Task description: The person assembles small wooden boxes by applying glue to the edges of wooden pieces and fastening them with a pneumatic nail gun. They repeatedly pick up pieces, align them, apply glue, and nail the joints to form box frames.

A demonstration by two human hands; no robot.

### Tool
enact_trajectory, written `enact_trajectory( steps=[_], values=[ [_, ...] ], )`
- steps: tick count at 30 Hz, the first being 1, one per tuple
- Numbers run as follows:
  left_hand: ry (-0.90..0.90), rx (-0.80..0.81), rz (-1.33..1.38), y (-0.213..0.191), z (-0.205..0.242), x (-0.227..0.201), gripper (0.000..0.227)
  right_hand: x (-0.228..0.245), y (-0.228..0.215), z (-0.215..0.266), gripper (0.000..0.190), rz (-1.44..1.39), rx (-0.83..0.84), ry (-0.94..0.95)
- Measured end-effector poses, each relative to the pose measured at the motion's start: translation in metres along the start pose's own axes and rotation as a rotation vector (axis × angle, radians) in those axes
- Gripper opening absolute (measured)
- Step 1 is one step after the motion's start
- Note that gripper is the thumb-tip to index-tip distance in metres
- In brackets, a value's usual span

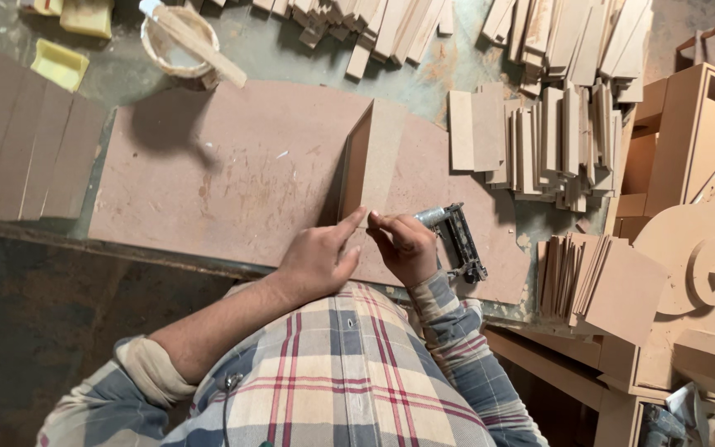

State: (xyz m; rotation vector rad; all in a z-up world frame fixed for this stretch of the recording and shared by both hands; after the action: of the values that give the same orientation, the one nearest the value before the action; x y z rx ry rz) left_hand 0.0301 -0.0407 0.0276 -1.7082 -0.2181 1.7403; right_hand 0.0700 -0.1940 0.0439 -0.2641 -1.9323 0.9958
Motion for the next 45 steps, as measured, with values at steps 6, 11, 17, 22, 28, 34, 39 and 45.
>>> enact_trajectory(
  steps=[6, 11, 17, 22, 28, 34, 39, 45],
  values=[
    [-0.098, 0.085, 0.284, 0.004, 0.009, 0.002, 0.072, 0.003, -0.001, -0.001, 0.029, 0.029, -0.018, -0.047],
    [0.228, -0.342, -0.187, -0.023, 0.009, -0.014, 0.053, 0.006, -0.001, -0.002, 0.033, 0.026, 0.055, -0.081],
    [0.425, -0.432, -0.408, -0.022, 0.0, -0.024, 0.01, 0.006, -0.006, -0.003, 0.029, 0.062, 0.154, -0.082],
    [0.529, -0.414, -0.555, -0.02, -0.002, -0.028, 0.011, 0.013, -0.002, -0.002, 0.029, 0.138, 0.106, -0.198],
    [0.562, -0.383, -0.591, -0.019, -0.005, -0.026, 0.01, 0.017, 0.003, 0.001, 0.033, 0.203, 0.042, -0.263],
    [0.577, -0.375, -0.656, -0.02, -0.004, -0.027, 0.009, -0.02, 0.019, 0.024, 0.037, 0.198, 0.004, -0.182],
    [0.594, -0.455, -0.621, -0.023, -0.001, -0.034, 0.016, -0.114, 0.018, 0.088, 0.06, 0.249, -0.11, 0.252],
    [0.597, -0.528, -0.712, -0.018, -0.004, -0.036, 0.023, -0.183, 0.035, 0.158, 0.091, 0.412, 0.027, 0.645]
  ],
)
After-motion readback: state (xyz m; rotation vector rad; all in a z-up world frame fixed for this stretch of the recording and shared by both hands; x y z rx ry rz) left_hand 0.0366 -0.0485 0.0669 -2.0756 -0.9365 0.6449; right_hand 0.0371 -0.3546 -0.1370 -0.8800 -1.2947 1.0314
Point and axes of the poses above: each hand's wrist, its own z-axis away from the middle knuckle, its own y-axis out of the palm, x = y × z, the point moved 7 cm from there along -z, towards the middle knuckle, and after that the axes turned 7 degrees about x, right-handed, at the moved point
